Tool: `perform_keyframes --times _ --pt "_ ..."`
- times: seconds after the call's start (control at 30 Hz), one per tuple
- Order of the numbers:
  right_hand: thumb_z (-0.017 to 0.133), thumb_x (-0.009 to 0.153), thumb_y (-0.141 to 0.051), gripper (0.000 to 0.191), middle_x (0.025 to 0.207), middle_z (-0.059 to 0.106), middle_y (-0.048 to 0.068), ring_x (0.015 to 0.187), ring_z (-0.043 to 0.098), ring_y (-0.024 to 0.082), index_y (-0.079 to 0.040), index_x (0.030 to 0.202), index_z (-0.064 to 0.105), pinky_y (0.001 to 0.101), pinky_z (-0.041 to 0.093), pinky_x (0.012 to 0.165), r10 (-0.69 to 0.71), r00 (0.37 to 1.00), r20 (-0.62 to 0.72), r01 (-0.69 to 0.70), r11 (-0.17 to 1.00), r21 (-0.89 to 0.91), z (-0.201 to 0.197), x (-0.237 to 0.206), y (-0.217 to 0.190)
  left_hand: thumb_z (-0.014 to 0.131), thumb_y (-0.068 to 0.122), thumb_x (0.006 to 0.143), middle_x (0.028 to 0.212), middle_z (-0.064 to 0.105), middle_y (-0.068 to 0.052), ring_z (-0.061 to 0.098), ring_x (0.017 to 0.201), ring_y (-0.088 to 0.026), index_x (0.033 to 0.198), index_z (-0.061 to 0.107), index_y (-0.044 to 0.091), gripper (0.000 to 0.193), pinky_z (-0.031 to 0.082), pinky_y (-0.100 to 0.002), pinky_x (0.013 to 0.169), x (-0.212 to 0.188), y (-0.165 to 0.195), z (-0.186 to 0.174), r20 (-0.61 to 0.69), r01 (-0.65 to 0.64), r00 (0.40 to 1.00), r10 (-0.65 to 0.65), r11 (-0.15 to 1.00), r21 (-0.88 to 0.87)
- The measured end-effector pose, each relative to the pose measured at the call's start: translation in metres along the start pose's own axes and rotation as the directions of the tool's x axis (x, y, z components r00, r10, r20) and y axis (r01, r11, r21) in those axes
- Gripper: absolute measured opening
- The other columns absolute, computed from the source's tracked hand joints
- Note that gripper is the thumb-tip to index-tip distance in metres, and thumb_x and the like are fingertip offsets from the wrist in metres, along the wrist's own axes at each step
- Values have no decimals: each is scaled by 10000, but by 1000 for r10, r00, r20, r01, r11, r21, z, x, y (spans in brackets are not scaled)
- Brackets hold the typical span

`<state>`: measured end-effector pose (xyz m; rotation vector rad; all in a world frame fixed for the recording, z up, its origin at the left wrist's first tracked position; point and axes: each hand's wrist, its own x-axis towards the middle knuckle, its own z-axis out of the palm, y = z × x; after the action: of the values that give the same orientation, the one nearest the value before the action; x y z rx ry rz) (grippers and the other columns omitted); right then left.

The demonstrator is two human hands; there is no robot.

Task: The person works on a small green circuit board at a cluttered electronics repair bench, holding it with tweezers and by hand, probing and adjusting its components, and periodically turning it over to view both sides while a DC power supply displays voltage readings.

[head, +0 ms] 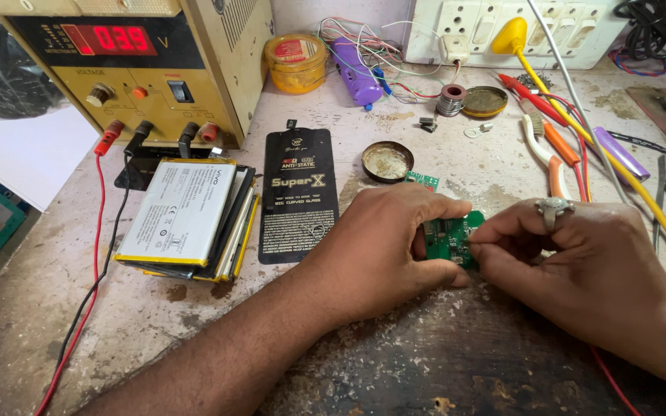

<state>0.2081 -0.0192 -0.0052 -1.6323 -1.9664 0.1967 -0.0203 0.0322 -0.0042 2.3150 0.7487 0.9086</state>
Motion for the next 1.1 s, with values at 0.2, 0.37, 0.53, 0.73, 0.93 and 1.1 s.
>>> perform_keyframes --times 0.2,0.37,0.53,0.73,0.93,1.1 --pt "809 795 -237 204 742 766 -2 613 708 47 -73 914 831 233 580 562 -6 1000 2 6 1000 -2 1 0 2 897 262 678 1019 729 -109 735 884 -228 1227 712 68 611 578 -356 810 0 1 0 -15 -26 1000 26 1000 15" --pt "809 801 -222 189 738 764 -10 607 691 55 -66 904 836 233 583 543 -10 1000 12 10 1000 2 2 -1 4 888 258 680 1018 728 -102 743 841 -212 1237 707 70 615 587 -344 783 0 1 0 4 10 1000 -10 1000 -8" --pt "764 860 -173 157 876 749 3 719 714 47 -58 964 786 232 575 644 -158 986 -57 163 982 101 1 -4 8 875 273 687 1002 724 -98 746 799 -204 1254 698 79 625 593 -341 744 -1 2 -1 36 62 998 -60 998 -31" --pt "707 884 -163 123 1028 800 -34 649 660 57 -79 973 693 221 539 543 -370 926 77 365 928 70 -8 -5 21 887 313 682 1001 729 -117 737 828 -219 1221 710 46 627 579 -358 774 -1 -1 -1 1 -11 1000 11 1000 8" --pt "699 910 -164 63 999 801 -22 745 714 95 -119 954 698 264 559 591 -443 884 150 437 896 72 -17 0 21 871 315 693 1017 732 -117 745 808 -206 1241 697 47 634 592 -347 752 -1 -1 -2 25 17 1000 -16 1000 -14" --pt "702 901 -164 206 904 759 -6 904 739 192 -104 1098 703 338 581 734 -653 739 168 668 743 -48 -22 8 11 868 286 728 1075 735 -123 725 921 -221 1249 697 44 600 576 -367 825 -1 -2 -1 6 -74 997 74 997 29"
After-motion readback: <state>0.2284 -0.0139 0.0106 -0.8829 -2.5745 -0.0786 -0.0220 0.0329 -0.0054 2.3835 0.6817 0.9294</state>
